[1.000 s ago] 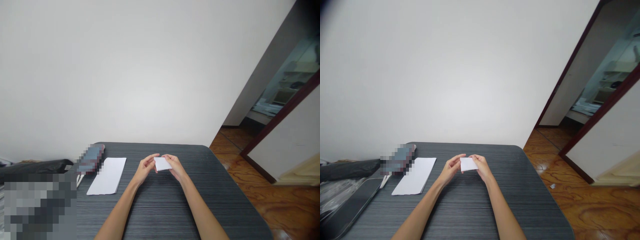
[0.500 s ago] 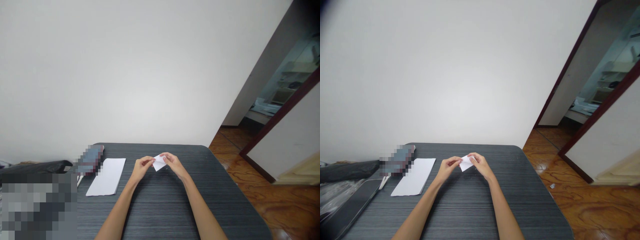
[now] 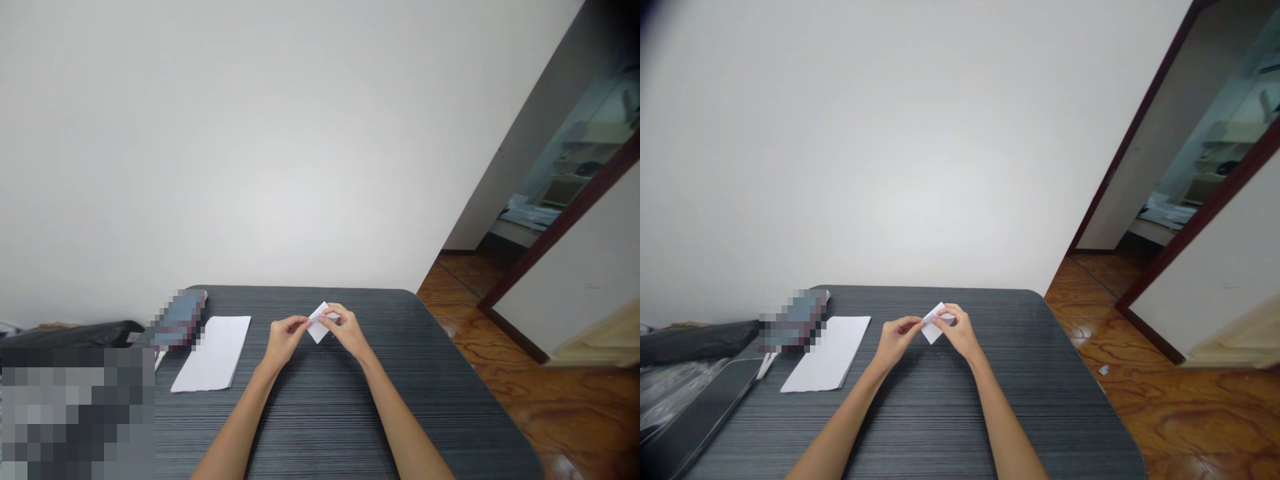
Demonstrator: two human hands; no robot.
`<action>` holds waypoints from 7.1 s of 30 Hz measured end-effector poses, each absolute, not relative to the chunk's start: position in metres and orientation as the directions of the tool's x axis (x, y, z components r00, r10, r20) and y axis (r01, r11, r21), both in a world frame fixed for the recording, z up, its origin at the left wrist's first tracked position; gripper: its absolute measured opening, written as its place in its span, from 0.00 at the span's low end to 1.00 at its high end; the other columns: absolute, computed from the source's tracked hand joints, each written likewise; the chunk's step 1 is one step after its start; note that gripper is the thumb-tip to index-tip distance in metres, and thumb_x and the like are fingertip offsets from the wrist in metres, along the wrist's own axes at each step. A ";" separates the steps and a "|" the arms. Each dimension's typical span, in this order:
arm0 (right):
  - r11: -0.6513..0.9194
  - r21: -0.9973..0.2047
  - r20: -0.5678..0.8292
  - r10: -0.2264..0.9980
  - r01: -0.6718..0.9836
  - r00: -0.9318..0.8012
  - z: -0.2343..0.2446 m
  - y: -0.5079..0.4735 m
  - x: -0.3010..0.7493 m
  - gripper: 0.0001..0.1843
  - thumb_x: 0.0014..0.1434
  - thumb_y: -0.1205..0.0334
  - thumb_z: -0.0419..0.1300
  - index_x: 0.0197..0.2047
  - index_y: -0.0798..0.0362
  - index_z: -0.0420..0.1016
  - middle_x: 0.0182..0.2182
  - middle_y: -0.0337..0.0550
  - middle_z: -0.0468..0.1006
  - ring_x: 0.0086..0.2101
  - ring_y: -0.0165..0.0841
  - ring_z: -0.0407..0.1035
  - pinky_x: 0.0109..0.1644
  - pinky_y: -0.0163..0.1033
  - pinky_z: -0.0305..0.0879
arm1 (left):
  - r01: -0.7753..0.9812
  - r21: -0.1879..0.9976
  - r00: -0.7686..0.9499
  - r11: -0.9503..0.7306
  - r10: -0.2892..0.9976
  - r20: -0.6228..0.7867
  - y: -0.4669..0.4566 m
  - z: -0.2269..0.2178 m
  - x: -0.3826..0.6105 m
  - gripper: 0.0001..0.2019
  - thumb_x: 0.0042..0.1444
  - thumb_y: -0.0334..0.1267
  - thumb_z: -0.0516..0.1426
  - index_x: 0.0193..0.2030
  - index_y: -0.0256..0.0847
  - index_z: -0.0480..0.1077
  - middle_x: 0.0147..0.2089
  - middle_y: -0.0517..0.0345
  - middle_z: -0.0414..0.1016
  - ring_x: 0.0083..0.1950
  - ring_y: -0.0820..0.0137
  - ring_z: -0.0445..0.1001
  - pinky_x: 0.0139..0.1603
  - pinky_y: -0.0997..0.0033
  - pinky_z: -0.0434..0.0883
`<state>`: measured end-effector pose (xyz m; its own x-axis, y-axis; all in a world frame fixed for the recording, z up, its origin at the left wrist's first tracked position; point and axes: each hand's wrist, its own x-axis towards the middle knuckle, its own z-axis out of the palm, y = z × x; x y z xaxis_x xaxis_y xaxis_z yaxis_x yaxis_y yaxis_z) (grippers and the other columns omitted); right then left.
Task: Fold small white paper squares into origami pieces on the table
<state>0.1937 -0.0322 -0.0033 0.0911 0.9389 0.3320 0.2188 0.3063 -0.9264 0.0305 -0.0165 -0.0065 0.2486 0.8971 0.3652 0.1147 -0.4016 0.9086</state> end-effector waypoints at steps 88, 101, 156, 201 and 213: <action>-0.034 -0.999 -0.035 0.988 0.007 -0.153 -0.003 -0.038 0.206 0.22 0.50 0.48 0.52 0.35 0.59 0.73 0.20 0.42 0.72 0.21 0.29 0.66 0.26 0.34 0.59 | 0.361 0.714 0.466 -0.600 0.779 0.420 -0.017 0.000 0.022 0.12 0.54 0.38 0.49 0.38 0.41 0.73 0.36 0.53 0.76 0.38 0.65 0.73 0.41 0.69 0.67; 0.158 -0.977 0.116 0.955 0.141 -0.272 0.013 -0.048 0.203 0.16 0.50 0.57 0.55 0.38 0.58 0.74 0.19 0.38 0.69 0.18 0.25 0.58 0.18 0.29 0.51 | -0.044 0.993 0.570 -0.106 0.814 0.112 -0.020 0.009 0.030 0.18 0.52 0.45 0.50 0.32 0.30 0.71 0.23 0.49 0.75 0.24 0.69 0.73 0.25 0.74 0.65; 0.075 -0.991 0.058 0.986 0.107 -0.155 -0.001 -0.038 0.209 0.14 0.45 0.57 0.59 0.31 0.59 0.75 0.23 0.42 0.75 0.23 0.29 0.65 0.28 0.34 0.60 | 0.154 0.918 0.526 -0.365 0.817 0.236 -0.029 0.019 0.027 0.13 0.53 0.40 0.49 0.32 0.36 0.73 0.27 0.54 0.76 0.32 0.66 0.75 0.36 0.71 0.69; 0.185 -0.960 0.146 0.971 0.209 -0.191 -0.004 -0.039 0.207 0.13 0.49 0.59 0.55 0.32 0.60 0.75 0.24 0.44 0.75 0.24 0.29 0.65 0.28 0.33 0.59 | 0.100 0.990 0.709 -0.100 0.706 -0.001 -0.022 0.013 0.021 0.18 0.53 0.43 0.50 0.36 0.27 0.70 0.27 0.45 0.76 0.28 0.65 0.75 0.28 0.72 0.66; 0.303 -0.891 0.252 0.949 0.339 -0.187 0.004 -0.045 0.191 0.11 0.51 0.61 0.53 0.31 0.56 0.76 0.28 0.44 0.76 0.29 0.32 0.68 0.33 0.35 0.61 | 0.216 0.946 0.623 -0.243 0.780 0.059 -0.023 0.010 0.024 0.18 0.53 0.46 0.48 0.25 0.32 0.67 0.20 0.55 0.72 0.16 0.75 0.69 0.19 0.79 0.61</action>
<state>0.1913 -0.0448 0.0044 -0.1869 0.9495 0.2521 0.3389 0.3032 -0.8907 0.0235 -0.0231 0.0097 0.6228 0.7802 0.0587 0.2157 -0.2433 0.9457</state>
